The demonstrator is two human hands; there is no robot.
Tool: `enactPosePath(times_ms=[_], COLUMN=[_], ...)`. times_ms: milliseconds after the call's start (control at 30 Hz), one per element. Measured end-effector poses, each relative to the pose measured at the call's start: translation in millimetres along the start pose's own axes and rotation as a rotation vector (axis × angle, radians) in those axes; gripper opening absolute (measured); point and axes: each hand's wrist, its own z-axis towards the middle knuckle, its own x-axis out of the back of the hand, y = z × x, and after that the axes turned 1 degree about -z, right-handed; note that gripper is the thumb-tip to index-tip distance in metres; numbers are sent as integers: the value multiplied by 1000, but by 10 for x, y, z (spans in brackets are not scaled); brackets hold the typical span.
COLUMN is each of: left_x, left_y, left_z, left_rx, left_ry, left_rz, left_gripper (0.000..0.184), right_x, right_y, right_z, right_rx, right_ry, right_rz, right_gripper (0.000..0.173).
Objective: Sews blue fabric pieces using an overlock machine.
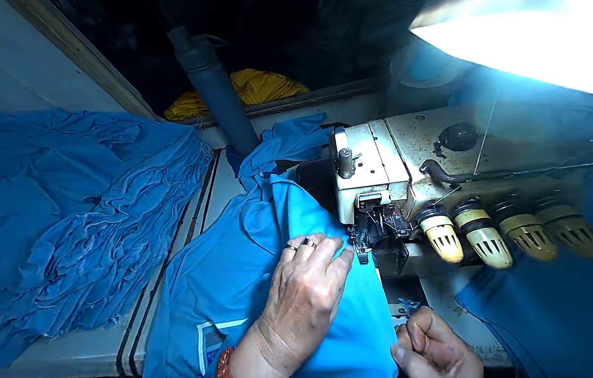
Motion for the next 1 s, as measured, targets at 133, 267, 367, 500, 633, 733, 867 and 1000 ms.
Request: enactPosePath(times_ms=[133, 267, 367, 500, 633, 733, 867, 1000], left_x=[-58, -125, -174, -40, 515, 694, 815, 1305], left_y=[-217, -401, -459, -467, -479, -418, -468, -1088], left_z=[175, 318, 346, 138, -740, -1416, -1649, -1076], left_rx=[30, 73, 127, 223, 696, 1054, 1209, 912], left_ry=[-18, -27, 20, 149, -249, -529, -116, 240], left_rz=[-8, 3, -18, 53, 55, -30, -283, -12], left_gripper=[23, 20, 23, 25, 52, 35, 27, 33], right_x=[-103, -154, -161, -150, -146, -140, -85, -29], right_y=[-64, -30, -8, 20, 45, 53, 20, 27], right_z=[241, 412, 434, 437, 445, 440, 322, -25], right_rx=[43, 142, 178, 211, 218, 198, 65, -156], right_ry=[55, 67, 85, 84, 93, 91, 39, -128], right_rz=[-133, -225, -251, -254, -233, -192, -121, -201], right_gripper=[31, 26, 26, 24, 25, 26, 29, 28])
